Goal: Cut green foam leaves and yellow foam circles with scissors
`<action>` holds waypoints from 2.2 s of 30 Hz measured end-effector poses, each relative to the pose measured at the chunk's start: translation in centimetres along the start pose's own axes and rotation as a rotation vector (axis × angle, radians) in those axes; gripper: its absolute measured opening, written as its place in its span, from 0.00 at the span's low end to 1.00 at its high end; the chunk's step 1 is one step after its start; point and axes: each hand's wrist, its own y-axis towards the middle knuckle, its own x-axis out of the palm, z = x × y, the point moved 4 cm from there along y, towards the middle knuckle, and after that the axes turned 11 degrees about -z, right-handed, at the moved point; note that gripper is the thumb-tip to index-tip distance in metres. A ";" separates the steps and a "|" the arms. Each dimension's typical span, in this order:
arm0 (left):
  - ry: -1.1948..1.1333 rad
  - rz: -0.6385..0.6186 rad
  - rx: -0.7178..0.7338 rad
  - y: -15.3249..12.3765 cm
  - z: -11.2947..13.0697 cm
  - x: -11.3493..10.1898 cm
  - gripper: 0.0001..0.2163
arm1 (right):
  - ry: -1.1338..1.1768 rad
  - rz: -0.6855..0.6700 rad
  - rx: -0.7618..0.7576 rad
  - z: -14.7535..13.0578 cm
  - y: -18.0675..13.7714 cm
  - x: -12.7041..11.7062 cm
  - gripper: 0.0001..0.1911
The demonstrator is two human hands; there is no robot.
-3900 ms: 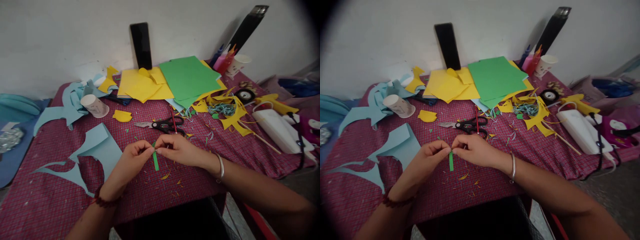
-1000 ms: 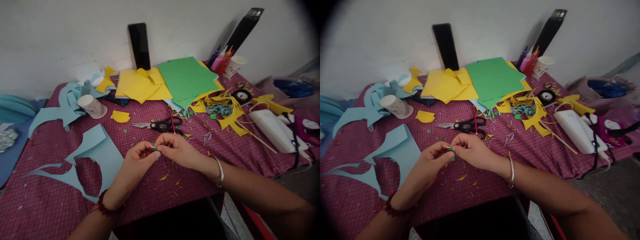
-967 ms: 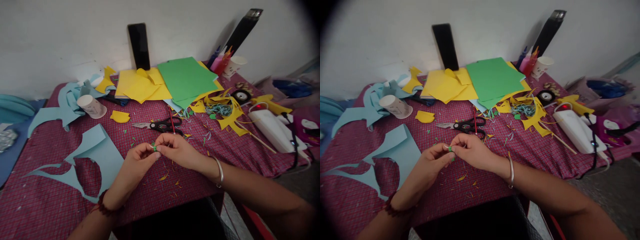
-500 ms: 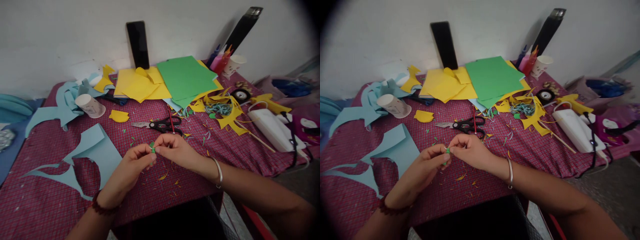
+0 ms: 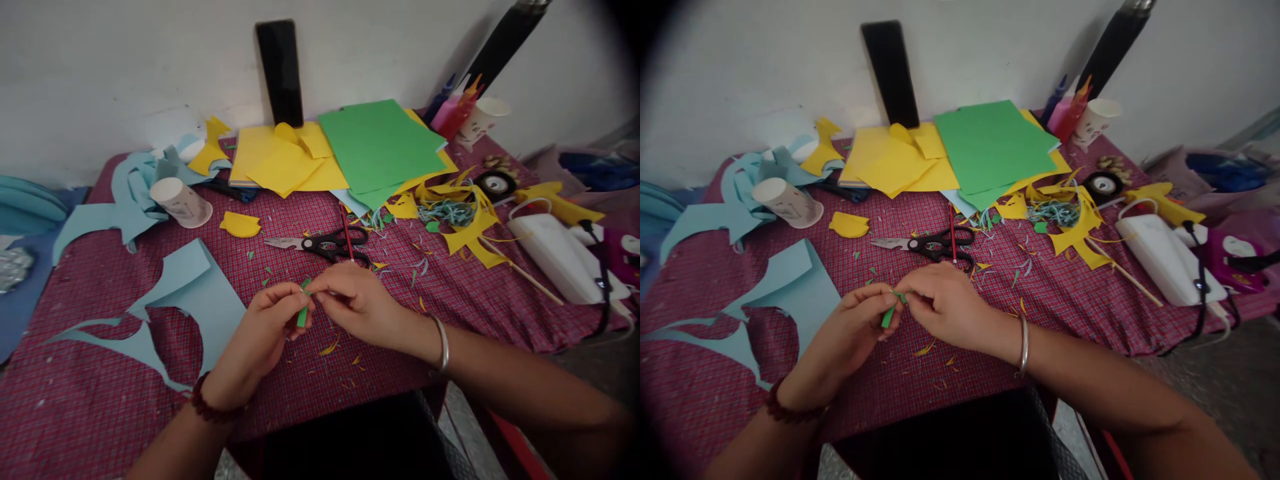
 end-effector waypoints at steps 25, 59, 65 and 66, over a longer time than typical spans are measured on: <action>0.290 0.043 0.065 0.2 0.2 -0.8 0.10 | -0.268 -0.079 0.036 -0.4 0.0 0.0 0.09; 0.708 -0.111 0.153 -0.7 2.1 0.0 0.10 | 0.474 -0.163 0.252 1.2 0.4 0.4 0.04; 1.010 -0.209 0.207 -1.2 2.5 0.7 0.10 | 0.640 -0.291 0.304 1.9 0.4 1.0 0.02; 1.020 -0.196 0.215 -1.2 2.6 0.7 0.10 | 0.631 -0.285 0.307 1.9 0.4 1.0 0.03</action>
